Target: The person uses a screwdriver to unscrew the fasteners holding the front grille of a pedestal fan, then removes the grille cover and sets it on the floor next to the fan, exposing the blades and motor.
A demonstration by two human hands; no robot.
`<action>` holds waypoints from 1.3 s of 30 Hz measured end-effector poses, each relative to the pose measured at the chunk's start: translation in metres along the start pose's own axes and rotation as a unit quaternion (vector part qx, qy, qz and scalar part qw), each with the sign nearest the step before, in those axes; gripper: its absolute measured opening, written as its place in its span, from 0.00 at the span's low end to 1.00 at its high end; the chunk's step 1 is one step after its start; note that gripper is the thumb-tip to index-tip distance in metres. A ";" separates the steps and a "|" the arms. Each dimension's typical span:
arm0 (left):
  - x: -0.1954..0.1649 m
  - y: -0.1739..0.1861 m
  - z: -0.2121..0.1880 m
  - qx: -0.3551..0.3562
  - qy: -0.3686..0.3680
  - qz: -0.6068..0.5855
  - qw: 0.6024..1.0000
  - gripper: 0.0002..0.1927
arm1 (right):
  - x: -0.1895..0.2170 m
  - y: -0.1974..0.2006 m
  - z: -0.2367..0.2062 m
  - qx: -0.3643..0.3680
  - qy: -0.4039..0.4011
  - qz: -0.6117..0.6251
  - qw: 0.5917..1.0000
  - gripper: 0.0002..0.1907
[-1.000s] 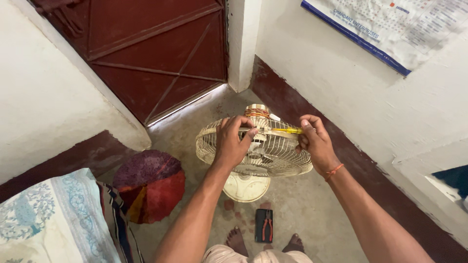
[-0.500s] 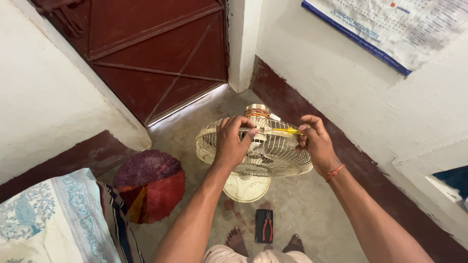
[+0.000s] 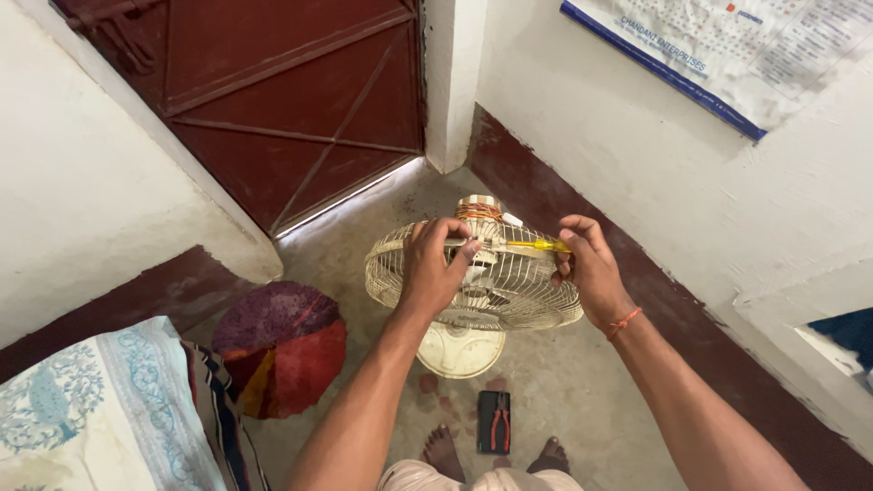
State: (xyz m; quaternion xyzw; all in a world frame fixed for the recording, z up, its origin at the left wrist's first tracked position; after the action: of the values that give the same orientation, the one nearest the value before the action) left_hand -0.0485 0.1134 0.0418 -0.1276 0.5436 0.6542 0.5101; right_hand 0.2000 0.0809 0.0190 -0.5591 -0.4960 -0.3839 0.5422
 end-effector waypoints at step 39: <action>-0.003 0.001 -0.001 -0.006 0.000 0.000 1.000 0.10 | -0.002 0.002 -0.001 0.006 0.013 0.010 1.000 0.11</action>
State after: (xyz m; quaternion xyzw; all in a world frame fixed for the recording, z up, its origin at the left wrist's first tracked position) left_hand -0.0481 0.1113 0.0440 -0.1302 0.5398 0.6574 0.5094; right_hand 0.2018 0.0799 0.0165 -0.5558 -0.4854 -0.3823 0.5561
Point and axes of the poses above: each hand's wrist, its own z-axis towards the middle knuckle, its own y-axis out of the back of the hand, x = y × z, the point moved 4 cm from there along z, towards the middle knuckle, and after that the axes turned 15 degrees about x, right-handed, at the moved point
